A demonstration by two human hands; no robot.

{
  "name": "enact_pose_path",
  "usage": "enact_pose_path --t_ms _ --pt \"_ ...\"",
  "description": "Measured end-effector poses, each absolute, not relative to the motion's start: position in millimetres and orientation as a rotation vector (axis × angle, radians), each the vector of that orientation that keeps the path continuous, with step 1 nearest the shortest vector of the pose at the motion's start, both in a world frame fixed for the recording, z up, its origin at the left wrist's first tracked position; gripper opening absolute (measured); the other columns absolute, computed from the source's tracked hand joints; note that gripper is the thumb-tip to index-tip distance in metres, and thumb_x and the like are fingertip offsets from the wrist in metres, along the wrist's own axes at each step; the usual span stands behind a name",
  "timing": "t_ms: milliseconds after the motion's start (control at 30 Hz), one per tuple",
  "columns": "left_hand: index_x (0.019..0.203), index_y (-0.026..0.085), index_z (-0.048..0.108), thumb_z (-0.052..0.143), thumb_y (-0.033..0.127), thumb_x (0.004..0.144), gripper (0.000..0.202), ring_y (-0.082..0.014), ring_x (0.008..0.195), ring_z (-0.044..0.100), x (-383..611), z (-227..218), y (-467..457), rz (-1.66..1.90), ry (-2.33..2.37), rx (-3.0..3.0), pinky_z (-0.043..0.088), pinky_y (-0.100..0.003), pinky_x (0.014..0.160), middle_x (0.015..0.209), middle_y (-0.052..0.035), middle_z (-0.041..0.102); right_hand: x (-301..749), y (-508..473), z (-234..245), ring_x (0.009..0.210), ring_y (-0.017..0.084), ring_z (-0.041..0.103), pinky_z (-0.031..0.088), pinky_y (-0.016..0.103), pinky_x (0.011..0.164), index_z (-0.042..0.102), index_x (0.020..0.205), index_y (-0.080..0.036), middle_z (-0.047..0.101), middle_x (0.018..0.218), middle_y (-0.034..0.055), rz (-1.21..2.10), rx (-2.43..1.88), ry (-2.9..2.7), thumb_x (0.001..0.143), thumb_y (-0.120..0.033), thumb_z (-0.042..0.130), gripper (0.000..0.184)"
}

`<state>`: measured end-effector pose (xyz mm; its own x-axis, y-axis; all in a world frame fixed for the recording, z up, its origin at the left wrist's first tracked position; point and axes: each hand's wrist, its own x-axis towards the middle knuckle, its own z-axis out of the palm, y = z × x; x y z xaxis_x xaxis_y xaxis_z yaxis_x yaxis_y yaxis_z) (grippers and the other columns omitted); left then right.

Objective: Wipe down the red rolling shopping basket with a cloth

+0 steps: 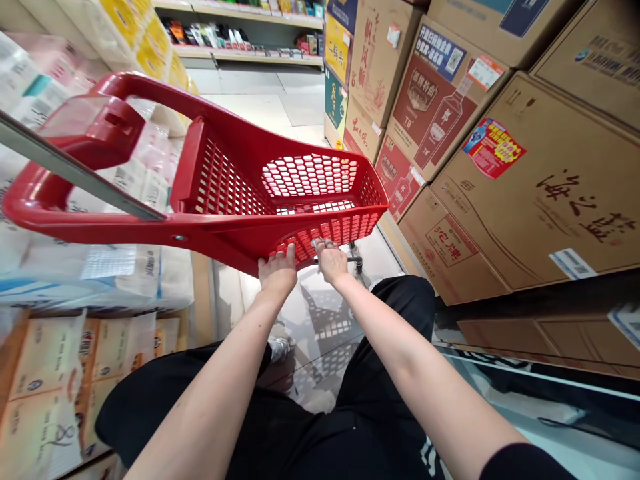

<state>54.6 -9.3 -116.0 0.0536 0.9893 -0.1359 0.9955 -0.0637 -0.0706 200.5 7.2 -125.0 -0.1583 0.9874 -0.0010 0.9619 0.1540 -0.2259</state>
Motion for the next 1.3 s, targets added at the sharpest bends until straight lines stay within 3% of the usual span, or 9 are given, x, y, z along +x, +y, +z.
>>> enact_pose_path --t_ms 133,300,600,767,900,1133,1300 --pt "0.145 0.017 0.025 0.023 0.019 0.088 0.057 -0.0288 0.105 0.053 56 -116 -8 -0.296 2.132 2.208 0.031 -0.048 0.093 0.121 -0.0192 0.057 199 14 -126 0.110 0.020 0.053 0.046 0.029 0.085 0.050 0.124 -0.018 0.058 0.119 0.0130 0.205 -1.937 -2.267 0.097 -0.020 0.030 0.034" --pt "0.143 0.018 0.027 0.023 0.020 0.088 0.055 -0.0283 0.102 0.054 56 -115 -13 -0.247 2.137 2.231 0.032 -0.047 0.092 0.118 -0.0177 0.059 207 1 -134 0.112 0.018 0.052 0.043 0.027 0.090 0.045 0.132 -0.021 0.058 0.121 0.0106 0.177 -1.847 -2.332 0.096 -0.017 0.031 0.039" --pt "0.143 0.016 0.024 0.027 0.022 0.088 0.056 -0.0294 0.106 0.052 57 -112 -17 -0.248 2.123 2.257 0.030 -0.048 0.094 0.120 -0.0186 0.057 206 -6 -124 0.094 0.019 0.060 0.045 0.028 0.082 0.045 0.126 -0.022 0.065 0.100 0.0069 0.269 -1.977 -2.065 0.095 -0.030 0.040 0.032" --pt "0.143 0.016 0.025 0.028 0.023 0.087 0.057 -0.0297 0.105 0.052 57 -112 -17 -0.213 2.116 2.263 0.030 -0.047 0.092 0.118 -0.0188 0.058 205 -3 -127 0.115 0.022 0.048 0.045 0.031 0.089 0.049 0.127 -0.024 0.055 0.122 0.0107 0.200 -1.882 -2.133 0.096 -0.024 0.035 0.034" --pt "0.144 0.015 0.022 0.030 0.025 0.087 0.059 -0.0303 0.106 0.052 58 -111 -17 -0.218 2.124 2.242 0.030 -0.048 0.093 0.121 -0.0196 0.056 201 -12 -138 0.125 0.025 0.039 0.047 0.034 0.089 0.038 0.140 -0.022 0.045 0.134 0.0157 0.152 -1.849 -2.258 0.093 -0.015 0.033 0.047" --pt "0.143 0.014 0.025 0.028 0.025 0.087 0.057 -0.0311 0.102 0.053 59 -114 -11 -0.188 2.130 2.254 0.031 -0.050 0.092 0.117 -0.0197 0.057 188 -1 -132 0.111 0.026 0.054 0.051 0.033 0.079 0.030 0.142 -0.013 0.047 0.129 0.0233 0.199 -1.966 -2.272 0.091 -0.016 0.035 0.052" --pt "0.142 0.015 0.026 0.027 0.025 0.087 0.056 -0.0317 0.102 0.053 58 -116 -10 -0.183 2.135 2.240 0.030 -0.051 0.092 0.116 -0.0191 0.058 193 7 -122 0.094 0.021 0.062 0.048 0.030 0.079 0.044 0.131 -0.016 0.060 0.113 0.0166 0.218 -1.974 -2.236 0.094 -0.027 0.037 0.039"
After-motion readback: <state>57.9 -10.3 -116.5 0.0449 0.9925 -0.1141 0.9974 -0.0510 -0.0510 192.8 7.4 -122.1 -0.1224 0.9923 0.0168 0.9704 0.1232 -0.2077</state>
